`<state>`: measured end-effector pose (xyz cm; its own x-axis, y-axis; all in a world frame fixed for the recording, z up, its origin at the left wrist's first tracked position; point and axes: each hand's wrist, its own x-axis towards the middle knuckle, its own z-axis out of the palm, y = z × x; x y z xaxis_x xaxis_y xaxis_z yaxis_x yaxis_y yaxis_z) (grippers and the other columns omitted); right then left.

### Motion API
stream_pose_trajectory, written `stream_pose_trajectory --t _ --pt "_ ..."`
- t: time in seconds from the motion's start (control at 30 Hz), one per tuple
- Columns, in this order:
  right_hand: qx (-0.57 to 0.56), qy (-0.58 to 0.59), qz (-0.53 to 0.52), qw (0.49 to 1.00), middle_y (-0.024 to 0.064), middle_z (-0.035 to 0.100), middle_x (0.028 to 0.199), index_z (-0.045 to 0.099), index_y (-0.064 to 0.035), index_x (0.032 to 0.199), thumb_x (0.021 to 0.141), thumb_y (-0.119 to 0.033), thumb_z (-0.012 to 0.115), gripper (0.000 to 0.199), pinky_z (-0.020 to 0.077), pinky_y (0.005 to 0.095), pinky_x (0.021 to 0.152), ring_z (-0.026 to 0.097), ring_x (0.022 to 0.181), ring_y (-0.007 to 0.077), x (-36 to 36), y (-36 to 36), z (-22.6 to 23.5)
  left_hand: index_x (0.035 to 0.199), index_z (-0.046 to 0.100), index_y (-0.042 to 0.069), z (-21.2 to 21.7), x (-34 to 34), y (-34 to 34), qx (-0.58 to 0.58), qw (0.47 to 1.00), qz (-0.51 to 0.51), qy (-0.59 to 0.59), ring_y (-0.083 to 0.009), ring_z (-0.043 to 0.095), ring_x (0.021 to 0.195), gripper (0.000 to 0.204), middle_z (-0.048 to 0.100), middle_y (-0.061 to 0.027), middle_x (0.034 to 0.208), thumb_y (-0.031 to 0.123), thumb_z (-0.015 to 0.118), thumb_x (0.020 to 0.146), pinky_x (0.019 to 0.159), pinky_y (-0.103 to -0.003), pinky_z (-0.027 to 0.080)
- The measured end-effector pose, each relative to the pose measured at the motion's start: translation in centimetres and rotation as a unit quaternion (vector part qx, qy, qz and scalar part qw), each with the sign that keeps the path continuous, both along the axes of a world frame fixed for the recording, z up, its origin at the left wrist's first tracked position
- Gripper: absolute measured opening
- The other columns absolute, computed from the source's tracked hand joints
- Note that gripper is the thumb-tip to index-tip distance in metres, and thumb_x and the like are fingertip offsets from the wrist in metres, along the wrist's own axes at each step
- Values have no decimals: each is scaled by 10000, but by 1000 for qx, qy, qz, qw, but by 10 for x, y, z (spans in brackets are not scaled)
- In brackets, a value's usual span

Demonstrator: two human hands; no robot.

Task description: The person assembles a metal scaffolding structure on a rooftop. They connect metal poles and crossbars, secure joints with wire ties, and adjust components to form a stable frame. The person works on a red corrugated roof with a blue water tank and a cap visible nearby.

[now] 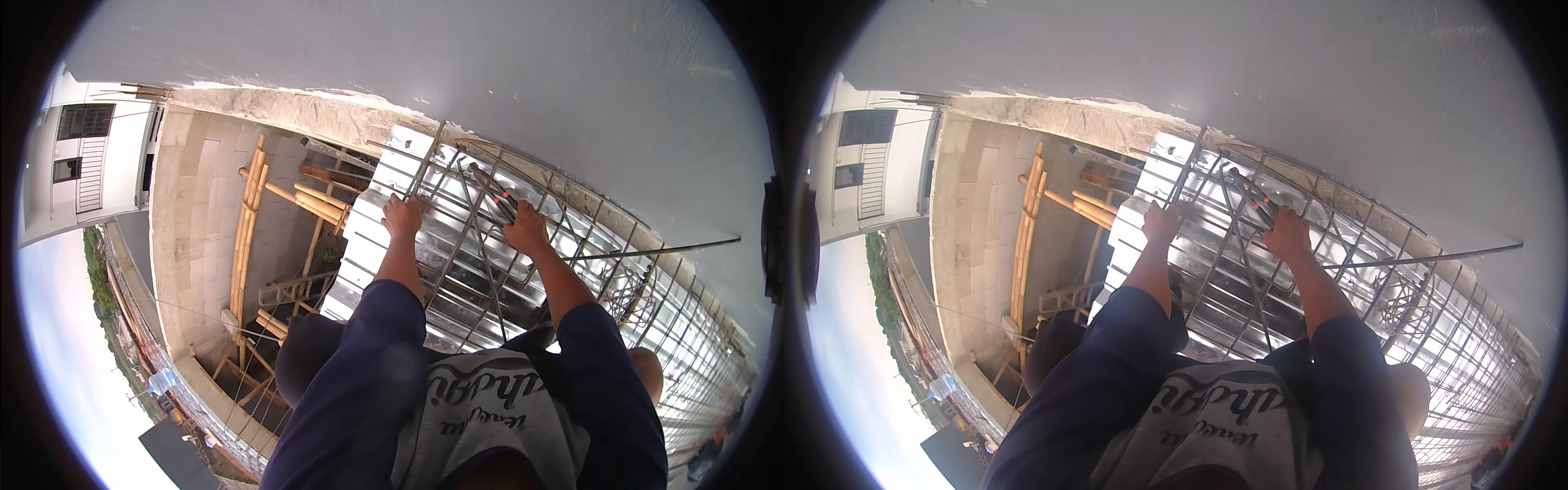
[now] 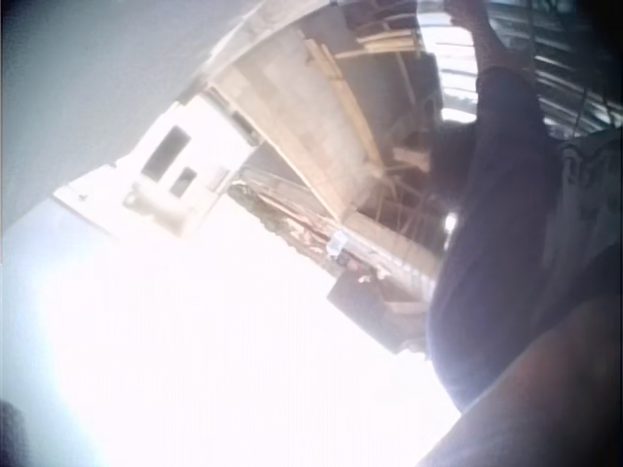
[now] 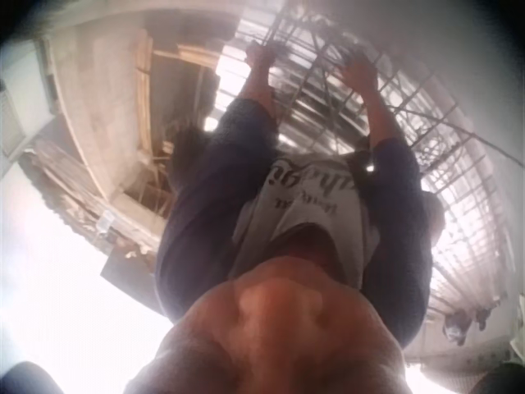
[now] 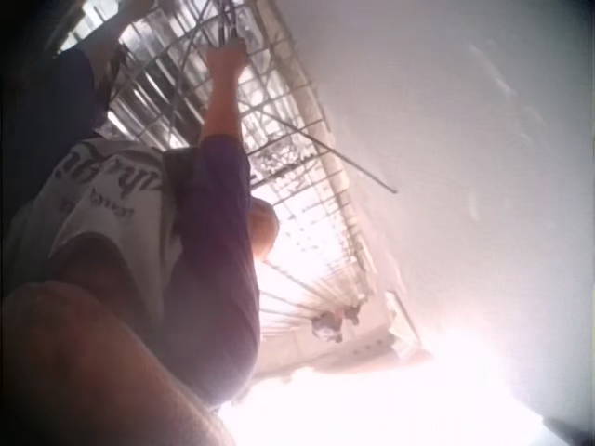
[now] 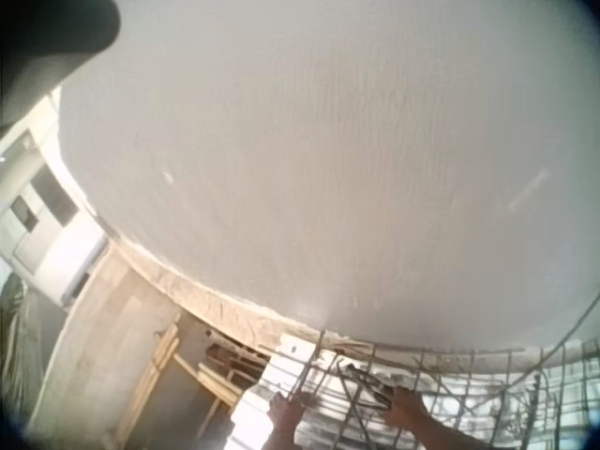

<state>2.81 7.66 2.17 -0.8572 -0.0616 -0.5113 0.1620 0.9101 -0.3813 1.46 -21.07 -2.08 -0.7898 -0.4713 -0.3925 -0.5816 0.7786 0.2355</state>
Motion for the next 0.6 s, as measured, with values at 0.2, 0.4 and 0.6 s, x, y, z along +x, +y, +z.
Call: stream_pose_trajectory --t 0.2,0.4,0.6 --pt "31 -46 -42 998 240 582 1137 444 33 1201 787 -215 607 509 460 491 908 592 1059 384 12 7 -19 1347 396 -19 3 -6 6 51 988 -59 -134 -344 416 1297 603 473 -206 1354 267 584 850 1045 -448 361" --pt "-122 -45 6 991 239 654 953 525 42 1044 838 -237 525 347 543 478 701 673 815 356 -3 -14 -16 1248 456 -33 -9 -16 -30 132 973 -97 -163 -409 552 1122 534 564 -242 1213 280 596 838 985 -442 428" --pt "-458 -299 -246 800 106 569 792 475 -18 983 841 -153 519 201 535 425 473 602 619 215 -30 -78 18 1250 464 -20 -11 -9 -4 146 983 26 -104 -375 448 1241 644 486 -229 1305 449 553 817 1051 -446 329"
